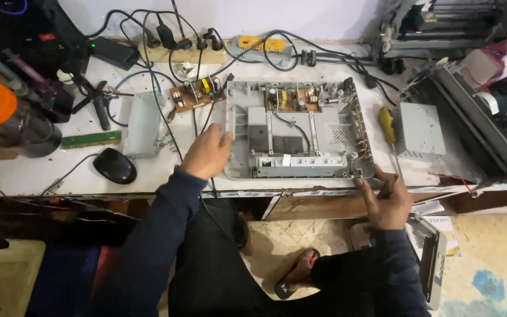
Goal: Disassembling an electronic device by removing screws and detaching a metal internal frame.
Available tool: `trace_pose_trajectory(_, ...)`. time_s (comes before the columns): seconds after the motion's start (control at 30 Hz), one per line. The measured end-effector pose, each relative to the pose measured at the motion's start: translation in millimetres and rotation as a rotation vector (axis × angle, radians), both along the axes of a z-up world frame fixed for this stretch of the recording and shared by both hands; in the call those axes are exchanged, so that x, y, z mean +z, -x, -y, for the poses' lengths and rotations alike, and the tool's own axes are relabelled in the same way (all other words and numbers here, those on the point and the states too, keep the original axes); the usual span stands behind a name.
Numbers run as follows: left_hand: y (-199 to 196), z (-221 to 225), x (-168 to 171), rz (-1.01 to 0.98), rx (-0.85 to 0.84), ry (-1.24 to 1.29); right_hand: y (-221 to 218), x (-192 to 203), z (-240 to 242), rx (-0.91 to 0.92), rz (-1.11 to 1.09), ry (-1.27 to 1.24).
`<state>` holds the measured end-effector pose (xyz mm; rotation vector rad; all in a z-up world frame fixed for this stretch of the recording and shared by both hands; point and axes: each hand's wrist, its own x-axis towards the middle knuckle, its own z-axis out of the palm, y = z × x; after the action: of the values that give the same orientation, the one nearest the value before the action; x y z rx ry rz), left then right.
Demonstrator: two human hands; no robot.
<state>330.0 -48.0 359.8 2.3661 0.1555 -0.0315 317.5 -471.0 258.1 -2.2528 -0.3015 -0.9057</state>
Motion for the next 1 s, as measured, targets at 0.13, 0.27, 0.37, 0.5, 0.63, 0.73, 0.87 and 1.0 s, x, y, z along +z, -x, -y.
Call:
trace_pose_trajectory(0.13, -55, -23, -59, -0.104, -0.043, 0.016, 6, 6, -4, -0.041, -0.022, 0.013)
trace_pose_trajectory(0.27, -32, -7, -9, -0.138, -0.086, 0.024, 1, -2, 1, -0.065, -0.006, 0.016)
trace_pose_trajectory(0.37, -38, -12, -19, -0.124, -0.098, 0.027, -3, -8, 6, -0.052, 0.027, 0.031)
trace_pose_trajectory(0.5, -46, -19, -25, -0.151, -0.104, 0.085, -2, -3, -1, -0.059, 0.011, -0.033)
trace_pose_trajectory(0.63, -39, -8, -13, -0.092, -0.035, 0.081, 4, 5, -8, -0.078, 0.002, -0.052)
trace_pose_trajectory(0.73, -46, -13, -20, -0.101, -0.013, 0.079, 10, 7, -8, -0.077, -0.067, -0.092)
trace_pose_trajectory(0.87, -37, -12, -26, -0.035, 0.013, 0.005, 9, 3, -1, -0.184, -0.243, -0.124)
trace_pose_trajectory(1.0, -4, -5, -13, -0.082, 0.109, 0.257, 7, 5, 6, -0.249, -0.286, -0.121)
